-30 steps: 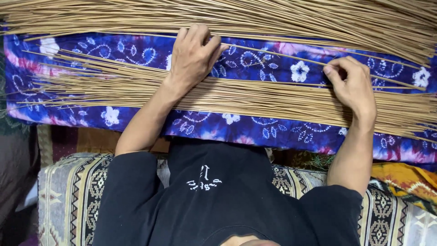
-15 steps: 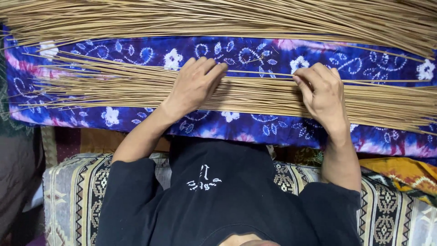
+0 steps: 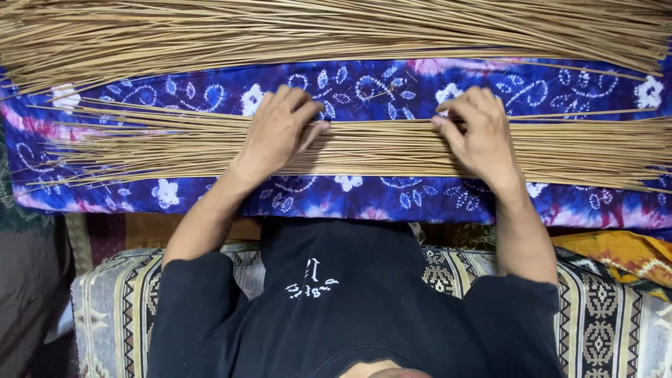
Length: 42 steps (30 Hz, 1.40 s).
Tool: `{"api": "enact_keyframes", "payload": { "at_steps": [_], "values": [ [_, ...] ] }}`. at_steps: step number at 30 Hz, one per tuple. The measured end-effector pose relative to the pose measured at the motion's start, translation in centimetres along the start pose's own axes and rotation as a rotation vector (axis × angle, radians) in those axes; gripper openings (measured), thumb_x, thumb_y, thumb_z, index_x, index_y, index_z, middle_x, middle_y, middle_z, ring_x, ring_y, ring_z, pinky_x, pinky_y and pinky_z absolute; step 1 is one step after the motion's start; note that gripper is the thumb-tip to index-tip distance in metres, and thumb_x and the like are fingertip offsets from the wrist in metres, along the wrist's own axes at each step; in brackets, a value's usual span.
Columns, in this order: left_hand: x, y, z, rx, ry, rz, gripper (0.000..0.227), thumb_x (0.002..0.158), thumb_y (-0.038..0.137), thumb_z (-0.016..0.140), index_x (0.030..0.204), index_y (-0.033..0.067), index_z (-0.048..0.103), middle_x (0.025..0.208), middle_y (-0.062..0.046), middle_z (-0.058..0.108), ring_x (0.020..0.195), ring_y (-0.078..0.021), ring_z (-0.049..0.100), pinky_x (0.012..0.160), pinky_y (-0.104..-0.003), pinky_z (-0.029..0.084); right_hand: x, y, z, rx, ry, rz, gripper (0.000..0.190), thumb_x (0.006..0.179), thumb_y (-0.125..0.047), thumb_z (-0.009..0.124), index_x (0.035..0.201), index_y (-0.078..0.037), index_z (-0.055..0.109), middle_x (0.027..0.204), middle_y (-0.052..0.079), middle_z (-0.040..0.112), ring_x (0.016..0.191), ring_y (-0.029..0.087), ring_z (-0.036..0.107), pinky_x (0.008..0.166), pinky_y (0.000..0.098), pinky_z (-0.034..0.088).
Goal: Sorting and aligning thin wooden sticks from a large pile into a neat bundle on a patterned surface.
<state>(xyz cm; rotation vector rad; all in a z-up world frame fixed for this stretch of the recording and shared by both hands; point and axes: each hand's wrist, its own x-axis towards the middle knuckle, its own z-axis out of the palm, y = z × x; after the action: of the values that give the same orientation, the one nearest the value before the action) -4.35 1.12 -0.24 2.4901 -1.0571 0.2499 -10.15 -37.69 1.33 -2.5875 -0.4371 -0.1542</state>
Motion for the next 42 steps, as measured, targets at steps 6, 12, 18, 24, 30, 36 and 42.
{"api": "enact_keyframes", "payload": {
  "at_steps": [6,12,18,24,30,36,42],
  "values": [
    [7.2,-2.8,-2.1,0.096,0.191,0.041,0.017,0.103,0.017,0.075,0.111,0.0062,0.064,0.100,-0.010,0.058,0.090,-0.0260,0.051,0.070,-0.038,0.041,7.5,0.5,0.2,-0.120,0.266,-0.138,0.010,0.103,-0.005,0.076,0.103,0.004,0.071,0.097,0.014,0.058,0.090,0.031,0.055,0.077,0.0426,0.046],
    [9.3,-5.8,0.8,0.146,0.358,0.053,0.017,0.102,0.019,0.075,0.108,0.0063,0.066,0.107,-0.011,0.061,0.098,-0.0266,0.054,0.072,-0.039,0.044,9.9,2.6,2.9,-0.381,0.400,-0.132,0.016,0.096,-0.009,0.085,0.099,-0.005,0.069,0.095,0.010,0.059,0.087,0.024,0.052,0.073,0.0360,0.044],
    [9.0,-6.2,1.4,0.236,0.372,0.072,0.020,0.104,0.027,0.077,0.111,0.0105,0.068,0.109,-0.009,0.062,0.100,-0.0261,0.057,0.077,-0.039,0.046,9.9,3.5,3.1,-0.505,0.462,-0.215,0.011,0.100,-0.012,0.082,0.098,-0.008,0.072,0.094,0.007,0.065,0.085,0.023,0.055,0.070,0.0347,0.040],
    [8.6,-6.5,0.7,0.288,0.465,0.131,0.012,0.104,0.019,0.075,0.110,0.0107,0.069,0.104,-0.007,0.067,0.097,-0.0246,0.063,0.083,-0.039,0.046,9.3,3.6,2.9,-0.425,0.458,-0.235,0.015,0.114,-0.020,0.059,0.105,-0.009,0.064,0.089,0.007,0.065,0.080,0.022,0.056,0.075,0.0341,0.039],
    [8.2,-5.7,-1.6,0.591,0.428,0.241,0.031,0.103,0.002,0.051,0.124,0.0177,0.068,0.096,-0.001,0.064,0.084,-0.0162,0.052,0.069,-0.031,0.038,7.9,2.9,0.1,-0.257,0.365,-0.256,0.005,0.112,-0.008,0.068,0.109,-0.005,0.069,0.088,0.010,0.062,0.076,0.028,0.053,0.076,0.0391,0.036],
    [6.7,-4.0,-3.5,0.597,0.295,0.243,0.039,0.100,-0.003,0.054,0.132,0.0200,0.060,0.091,-0.001,0.061,0.081,-0.0148,0.050,0.071,-0.030,0.038,5.3,1.8,-1.8,-0.158,0.316,-0.269,0.003,0.113,-0.006,0.074,0.115,-0.004,0.076,0.099,0.009,0.075,0.083,0.024,0.059,0.076,0.0378,0.030],
    [4.7,-1.7,-4.3,0.286,0.182,0.220,0.024,0.110,0.009,0.057,0.128,0.0164,0.069,0.098,-0.006,0.068,0.087,-0.0227,0.060,0.073,-0.037,0.033,3.1,-1.3,-2.3,-0.098,0.279,-0.218,0.011,0.113,-0.014,0.073,0.106,-0.005,0.075,0.102,0.009,0.076,0.090,0.028,0.065,0.083,0.0411,0.034]
  ]
}}
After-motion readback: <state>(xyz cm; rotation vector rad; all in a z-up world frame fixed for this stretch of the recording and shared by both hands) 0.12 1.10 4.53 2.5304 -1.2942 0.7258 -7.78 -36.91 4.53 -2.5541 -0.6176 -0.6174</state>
